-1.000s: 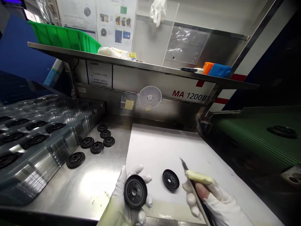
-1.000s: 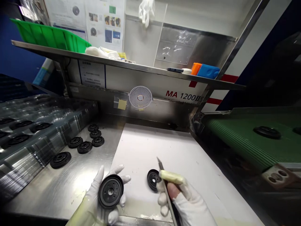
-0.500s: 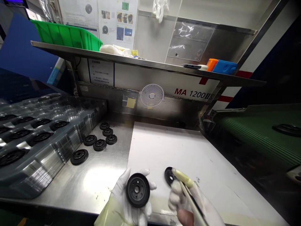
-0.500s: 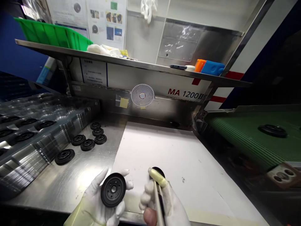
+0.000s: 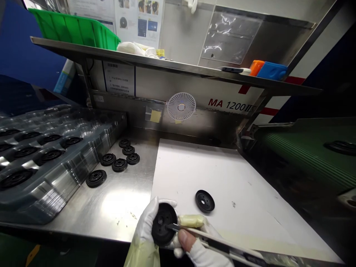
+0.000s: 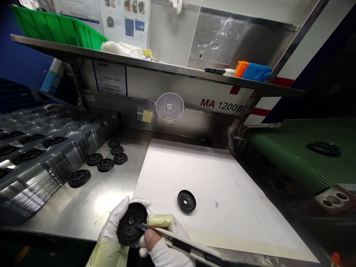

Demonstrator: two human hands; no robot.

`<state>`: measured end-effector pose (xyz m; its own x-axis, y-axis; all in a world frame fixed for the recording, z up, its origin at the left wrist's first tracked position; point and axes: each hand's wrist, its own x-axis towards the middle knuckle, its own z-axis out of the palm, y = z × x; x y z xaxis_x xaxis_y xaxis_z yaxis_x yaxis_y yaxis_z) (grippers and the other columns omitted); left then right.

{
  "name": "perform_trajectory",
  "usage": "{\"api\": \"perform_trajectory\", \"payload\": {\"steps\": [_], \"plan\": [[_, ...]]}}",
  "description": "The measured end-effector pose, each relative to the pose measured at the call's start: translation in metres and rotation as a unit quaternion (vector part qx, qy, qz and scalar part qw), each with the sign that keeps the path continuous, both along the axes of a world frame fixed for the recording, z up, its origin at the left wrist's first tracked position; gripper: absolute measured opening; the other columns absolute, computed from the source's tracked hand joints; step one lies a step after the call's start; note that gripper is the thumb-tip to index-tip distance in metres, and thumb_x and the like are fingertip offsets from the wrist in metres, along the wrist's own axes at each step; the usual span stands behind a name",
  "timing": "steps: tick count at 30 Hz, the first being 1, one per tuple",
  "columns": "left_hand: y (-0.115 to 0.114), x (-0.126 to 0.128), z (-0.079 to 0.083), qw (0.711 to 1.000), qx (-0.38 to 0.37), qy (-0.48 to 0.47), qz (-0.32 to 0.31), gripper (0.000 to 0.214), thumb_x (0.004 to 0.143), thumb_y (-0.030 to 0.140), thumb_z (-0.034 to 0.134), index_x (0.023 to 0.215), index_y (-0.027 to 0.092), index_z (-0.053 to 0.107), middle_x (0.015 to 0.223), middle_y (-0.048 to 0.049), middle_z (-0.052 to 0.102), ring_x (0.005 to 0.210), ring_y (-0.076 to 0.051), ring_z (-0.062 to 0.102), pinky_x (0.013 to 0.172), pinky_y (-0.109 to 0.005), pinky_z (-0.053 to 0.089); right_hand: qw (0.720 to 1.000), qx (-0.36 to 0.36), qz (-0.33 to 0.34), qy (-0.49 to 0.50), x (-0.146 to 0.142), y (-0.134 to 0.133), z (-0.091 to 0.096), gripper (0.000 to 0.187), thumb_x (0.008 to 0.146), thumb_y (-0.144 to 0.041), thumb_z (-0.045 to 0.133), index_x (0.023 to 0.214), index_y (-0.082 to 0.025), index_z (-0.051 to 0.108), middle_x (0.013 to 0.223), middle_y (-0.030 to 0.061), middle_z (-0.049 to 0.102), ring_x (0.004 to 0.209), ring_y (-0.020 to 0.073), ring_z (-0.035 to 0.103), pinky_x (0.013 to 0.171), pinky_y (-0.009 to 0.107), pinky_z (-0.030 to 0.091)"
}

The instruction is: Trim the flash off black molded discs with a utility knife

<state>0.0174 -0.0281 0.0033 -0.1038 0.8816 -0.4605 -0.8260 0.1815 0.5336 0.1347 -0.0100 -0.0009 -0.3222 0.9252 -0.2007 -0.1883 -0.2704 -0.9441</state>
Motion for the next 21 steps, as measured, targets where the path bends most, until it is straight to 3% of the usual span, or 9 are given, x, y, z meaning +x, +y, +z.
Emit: {"api": "perform_trajectory", "payload": {"steps": [5, 10, 17, 21], "plan": [[-0.005, 0.006, 0.0, 1.0, 0.023, -0.021, -0.002, 0.037, 0.072, 0.051, 0.059, 0.082, 0.015, 0.064, 0.053, -0.0032, 0.061, 0.036, -0.016, 0.052, 0.039, -0.028, 0.04, 1.0, -0.022, 0.001, -0.018, 0.0, 0.002, -0.008, 0.033, 0.057, -0.042, 0.083, 0.071, -0.016, 0.067, 0.054, 0.0008, 0.062, 0.048, 0.0194, 0.06, 0.054, 0.034, 0.056], [-0.007, 0.009, 0.004, 0.999, 0.028, -0.016, 0.002, 0.034, 0.071, 0.049, 0.06, 0.081, 0.016, 0.063, 0.048, -0.0007, 0.057, 0.034, -0.015, 0.049, 0.036, -0.025, 0.033, 1.0, -0.017, -0.002, -0.01, 0.0, 0.0, -0.014, 0.03, 0.065, -0.049, 0.075, 0.062, -0.021, 0.064, 0.055, -0.0005, 0.059, 0.063, 0.0207, 0.063, 0.07, 0.035, 0.056], [-0.007, 0.011, 0.003, 0.999, 0.021, -0.034, 0.004, 0.033, 0.073, 0.047, 0.058, 0.085, 0.017, 0.064, 0.044, 0.0011, 0.052, 0.033, -0.014, 0.045, 0.038, -0.028, 0.037, 1.0, -0.022, -0.001, -0.004, -0.001, -0.002, -0.02, 0.032, 0.065, -0.051, 0.075, 0.067, -0.02, 0.067, 0.051, -0.0017, 0.06, 0.049, 0.0195, 0.061, 0.062, 0.037, 0.056], [-0.008, 0.011, -0.002, 1.0, 0.021, -0.018, 0.0, 0.039, 0.075, 0.049, 0.055, 0.094, 0.017, 0.063, 0.039, 0.0012, 0.05, 0.033, -0.015, 0.045, 0.038, -0.027, 0.034, 1.0, -0.007, -0.009, 0.005, 0.002, -0.002, -0.019, 0.026, 0.067, -0.044, 0.076, 0.066, -0.02, 0.067, 0.058, -0.0013, 0.063, 0.061, 0.0193, 0.064, 0.072, 0.035, 0.055]]}}
